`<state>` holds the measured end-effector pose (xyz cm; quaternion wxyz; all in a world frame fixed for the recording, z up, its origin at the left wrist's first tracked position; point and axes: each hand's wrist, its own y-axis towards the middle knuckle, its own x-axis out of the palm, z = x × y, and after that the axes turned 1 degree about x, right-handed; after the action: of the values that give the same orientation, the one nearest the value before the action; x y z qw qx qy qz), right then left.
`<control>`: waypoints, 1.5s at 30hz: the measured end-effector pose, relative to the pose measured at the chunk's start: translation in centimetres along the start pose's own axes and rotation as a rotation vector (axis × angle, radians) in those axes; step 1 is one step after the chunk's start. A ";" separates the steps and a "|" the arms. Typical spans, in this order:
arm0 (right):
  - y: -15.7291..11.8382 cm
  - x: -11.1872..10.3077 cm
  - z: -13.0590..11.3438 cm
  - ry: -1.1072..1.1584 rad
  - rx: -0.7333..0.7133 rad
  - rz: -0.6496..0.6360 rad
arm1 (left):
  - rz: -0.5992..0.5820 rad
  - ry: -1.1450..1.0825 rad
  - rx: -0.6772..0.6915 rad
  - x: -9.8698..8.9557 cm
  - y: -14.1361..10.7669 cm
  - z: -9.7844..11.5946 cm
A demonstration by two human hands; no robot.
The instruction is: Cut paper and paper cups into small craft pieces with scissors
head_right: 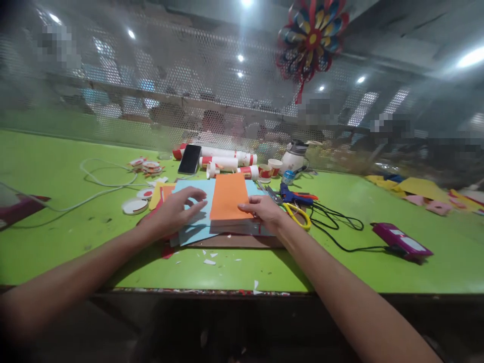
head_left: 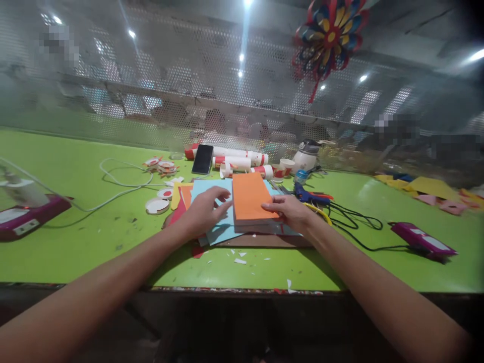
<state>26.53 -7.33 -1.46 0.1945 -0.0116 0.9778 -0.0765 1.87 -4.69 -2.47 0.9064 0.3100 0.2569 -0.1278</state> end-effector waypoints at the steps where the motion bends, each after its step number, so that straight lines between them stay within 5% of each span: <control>1: -0.2 -0.2 -0.2 0.050 -0.048 0.026 | 0.087 -0.051 -0.057 -0.5 0.2 0.0; 4: -0.9 -0.3 -1.4 0.206 -0.201 0.120 | 0.215 -0.315 -0.266 -1.7 0.7 0.3; 7: -1.4 0.3 -2.6 0.344 -0.343 0.216 | -0.036 -0.712 -0.440 -1.7 0.4 1.8; 9: -1.6 0.9 -2.9 0.415 -0.419 0.286 | -0.232 -0.804 -0.403 -0.9 0.1 3.6; 11: -1.6 1.7 -2.8 0.472 -0.472 0.341 | -0.308 -0.833 -0.382 0.1 -0.1 5.3; 16: -1.9 2.9 -1.9 0.573 -0.505 0.357 | -0.067 -0.898 -0.393 2.4 0.5 6.6; 22: -3.0 3.3 -1.9 0.707 -0.462 0.172 | -0.081 -1.077 -0.391 3.1 0.5 5.9; 32: -2.9 3.4 -0.7 0.704 -0.189 -0.112 | 0.108 -0.994 -0.474 3.2 0.6 5.3; 45: -3.0 3.3 -0.6 0.699 -0.184 -0.160 | 0.044 -0.992 -0.379 3.4 -0.1 5.3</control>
<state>23.21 -10.35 -1.74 -0.1594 -0.0785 0.9841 -0.0028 6.74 -8.31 -0.77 0.9615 0.0483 -0.1907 -0.1916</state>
